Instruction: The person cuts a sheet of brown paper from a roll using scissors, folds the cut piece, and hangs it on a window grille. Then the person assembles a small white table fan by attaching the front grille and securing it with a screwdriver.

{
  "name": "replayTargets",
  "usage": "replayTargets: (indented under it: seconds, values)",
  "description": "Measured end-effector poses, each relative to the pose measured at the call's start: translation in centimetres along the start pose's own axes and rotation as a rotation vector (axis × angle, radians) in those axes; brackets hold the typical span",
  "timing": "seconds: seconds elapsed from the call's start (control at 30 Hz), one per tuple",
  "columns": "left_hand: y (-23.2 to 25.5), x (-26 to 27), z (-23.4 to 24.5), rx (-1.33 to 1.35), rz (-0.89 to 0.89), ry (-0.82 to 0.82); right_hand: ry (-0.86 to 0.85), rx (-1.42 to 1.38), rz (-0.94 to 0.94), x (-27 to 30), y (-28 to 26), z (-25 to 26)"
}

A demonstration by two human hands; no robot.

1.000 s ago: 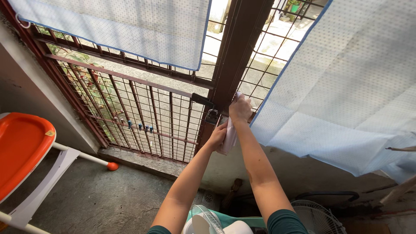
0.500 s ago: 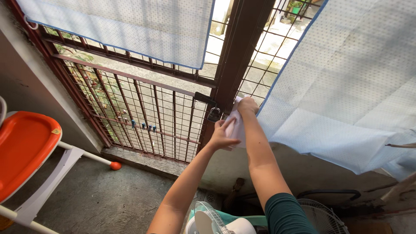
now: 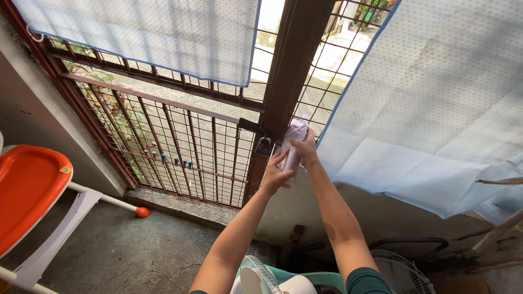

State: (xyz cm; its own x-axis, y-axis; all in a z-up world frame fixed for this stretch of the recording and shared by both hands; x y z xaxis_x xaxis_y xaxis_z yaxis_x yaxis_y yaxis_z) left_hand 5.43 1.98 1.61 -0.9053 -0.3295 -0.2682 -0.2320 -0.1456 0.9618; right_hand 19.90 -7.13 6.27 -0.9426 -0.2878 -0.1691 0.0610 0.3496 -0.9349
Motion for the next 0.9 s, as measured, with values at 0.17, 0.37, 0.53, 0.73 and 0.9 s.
replayTargets:
  seconds: [0.17,0.37,0.53,0.73,0.9]
  values:
    - [0.0,-0.5,-0.5,0.023,-0.048,0.002,-0.023,-0.466,-0.268,0.0,2.0,0.4]
    - [0.6,-2.5,0.2,-0.052,-0.005,-0.001,0.371,0.200,-0.016,-3.7,1.5,0.9]
    - [0.8,-1.8,-0.5,-0.080,0.079,0.124,0.301,0.704,0.248,-3.1,-0.7,0.1]
    - [0.5,-1.6,-2.8,0.321,0.187,0.112,0.068,0.822,0.373,-0.7,-2.1,-1.4]
    - [0.4,-3.4,-4.4,0.514,0.358,0.017,0.058,1.063,0.134,-4.2,-1.6,-1.7]
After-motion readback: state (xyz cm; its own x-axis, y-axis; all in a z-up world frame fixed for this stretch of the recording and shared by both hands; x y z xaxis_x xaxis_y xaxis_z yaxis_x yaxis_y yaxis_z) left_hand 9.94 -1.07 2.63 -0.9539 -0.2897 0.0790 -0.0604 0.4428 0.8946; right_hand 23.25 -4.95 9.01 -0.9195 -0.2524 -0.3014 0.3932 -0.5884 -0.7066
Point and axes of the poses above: each hand's wrist, its own x-axis away from the middle knuckle, its own z-axis out of the back of the hand, y = z × x, the point moved 6 cm from there along -x, towards the middle knuckle, and after that the axes turned 15 degrees about -x, right-handed, at the moved point
